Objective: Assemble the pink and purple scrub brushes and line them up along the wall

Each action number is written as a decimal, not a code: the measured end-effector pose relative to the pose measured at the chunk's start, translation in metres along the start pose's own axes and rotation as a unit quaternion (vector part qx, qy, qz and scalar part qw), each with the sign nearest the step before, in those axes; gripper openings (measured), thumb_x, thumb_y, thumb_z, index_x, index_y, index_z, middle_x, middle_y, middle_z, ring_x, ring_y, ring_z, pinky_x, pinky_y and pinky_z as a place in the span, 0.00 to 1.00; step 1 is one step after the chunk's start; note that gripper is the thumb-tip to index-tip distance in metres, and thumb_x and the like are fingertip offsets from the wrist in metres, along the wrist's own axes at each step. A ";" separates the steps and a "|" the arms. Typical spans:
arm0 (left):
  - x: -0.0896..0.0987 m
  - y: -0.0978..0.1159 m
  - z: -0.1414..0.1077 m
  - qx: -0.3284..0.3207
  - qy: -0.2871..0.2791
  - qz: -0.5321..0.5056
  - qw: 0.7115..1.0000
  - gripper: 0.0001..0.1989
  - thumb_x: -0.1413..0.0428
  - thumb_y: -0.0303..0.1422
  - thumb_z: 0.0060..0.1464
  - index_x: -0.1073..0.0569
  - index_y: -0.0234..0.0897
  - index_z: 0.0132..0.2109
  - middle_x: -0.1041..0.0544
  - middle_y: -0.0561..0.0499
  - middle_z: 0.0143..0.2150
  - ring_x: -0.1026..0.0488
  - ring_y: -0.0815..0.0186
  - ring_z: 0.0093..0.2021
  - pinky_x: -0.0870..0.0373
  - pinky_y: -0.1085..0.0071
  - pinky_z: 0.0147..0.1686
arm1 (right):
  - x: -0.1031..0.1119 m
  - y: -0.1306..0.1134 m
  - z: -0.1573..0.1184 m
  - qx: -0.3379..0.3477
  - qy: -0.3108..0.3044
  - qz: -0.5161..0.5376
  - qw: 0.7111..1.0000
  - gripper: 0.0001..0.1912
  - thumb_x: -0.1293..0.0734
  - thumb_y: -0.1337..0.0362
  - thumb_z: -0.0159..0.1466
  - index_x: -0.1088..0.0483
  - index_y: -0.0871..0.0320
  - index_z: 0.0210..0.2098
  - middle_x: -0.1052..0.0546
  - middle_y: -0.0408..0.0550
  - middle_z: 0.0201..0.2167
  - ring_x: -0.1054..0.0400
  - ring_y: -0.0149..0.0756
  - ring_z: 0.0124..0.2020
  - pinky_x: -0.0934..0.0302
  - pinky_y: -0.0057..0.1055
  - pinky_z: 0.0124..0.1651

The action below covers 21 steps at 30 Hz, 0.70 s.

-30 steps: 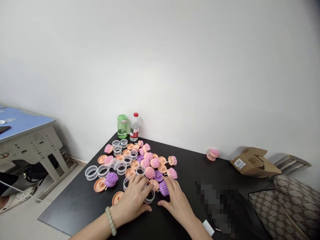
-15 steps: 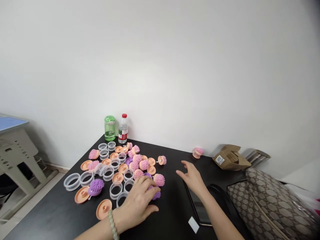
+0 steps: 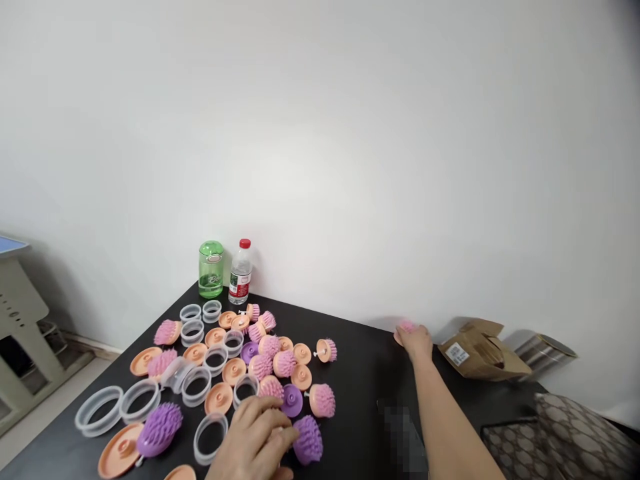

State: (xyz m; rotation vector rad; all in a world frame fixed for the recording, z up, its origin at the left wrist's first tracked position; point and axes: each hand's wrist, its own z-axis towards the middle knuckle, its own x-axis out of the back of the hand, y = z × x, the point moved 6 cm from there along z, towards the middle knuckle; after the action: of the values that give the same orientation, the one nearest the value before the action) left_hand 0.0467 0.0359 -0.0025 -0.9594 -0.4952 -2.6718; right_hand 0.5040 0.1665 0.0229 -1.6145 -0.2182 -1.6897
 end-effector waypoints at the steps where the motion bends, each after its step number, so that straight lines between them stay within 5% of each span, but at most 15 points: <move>1: -0.001 -0.002 -0.001 0.002 0.003 0.012 1.000 0.16 0.53 0.44 0.68 0.28 0.42 0.53 0.20 0.45 0.42 0.26 0.53 0.49 0.27 0.57 0.46 | -0.002 0.000 0.003 -0.012 -0.006 0.001 1.000 0.17 0.33 0.59 0.70 0.31 0.58 0.56 0.27 0.52 0.55 0.28 0.42 0.50 0.30 0.45 0.51; 7: 0.017 0.008 0.009 -0.006 0.020 0.044 0.999 0.12 0.54 0.33 0.70 0.28 0.45 0.54 0.19 0.49 0.39 0.24 0.58 0.46 0.27 0.61 0.47 | -0.013 -0.019 -0.003 -0.008 -0.054 0.035 0.998 0.17 0.33 0.59 0.70 0.31 0.57 0.56 0.27 0.52 0.55 0.28 0.42 0.50 0.30 0.45 0.51; 12: 0.032 0.019 0.018 -0.018 -0.010 0.013 1.000 0.12 0.46 0.31 0.64 0.28 0.39 0.54 0.20 0.44 0.43 0.25 0.55 0.48 0.26 0.60 0.47 | -0.012 -0.067 -0.046 0.056 -0.106 0.102 0.988 0.18 0.33 0.59 0.69 0.32 0.58 0.56 0.27 0.52 0.54 0.27 0.42 0.49 0.30 0.45 0.50; 17: 0.036 0.013 0.011 0.101 -0.004 -0.033 0.994 0.20 0.46 0.27 0.62 0.33 0.41 0.60 0.28 0.40 0.57 0.30 0.53 0.59 0.27 0.57 0.55 | 0.026 -0.109 -0.160 0.186 -0.125 0.225 0.948 0.23 0.27 0.58 0.61 0.31 0.59 0.53 0.22 0.49 0.45 0.27 0.42 0.46 0.33 0.38 0.52; 21: 0.042 0.000 0.008 0.176 0.045 -0.070 0.981 0.30 0.39 0.38 0.58 0.39 0.43 0.65 0.32 0.38 0.61 0.32 0.47 0.61 0.28 0.50 0.56 | 0.056 -0.120 -0.280 0.309 -0.176 0.314 0.880 0.20 0.26 0.56 0.56 0.28 0.54 0.46 0.20 0.41 0.40 0.26 0.36 0.40 0.33 0.28 0.44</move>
State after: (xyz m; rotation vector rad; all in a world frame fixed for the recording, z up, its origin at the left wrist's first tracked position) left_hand 0.0196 0.0342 0.0306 -0.7211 -1.0061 -2.6056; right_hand 0.2179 0.0562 0.0684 -1.2832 -0.3294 -0.7160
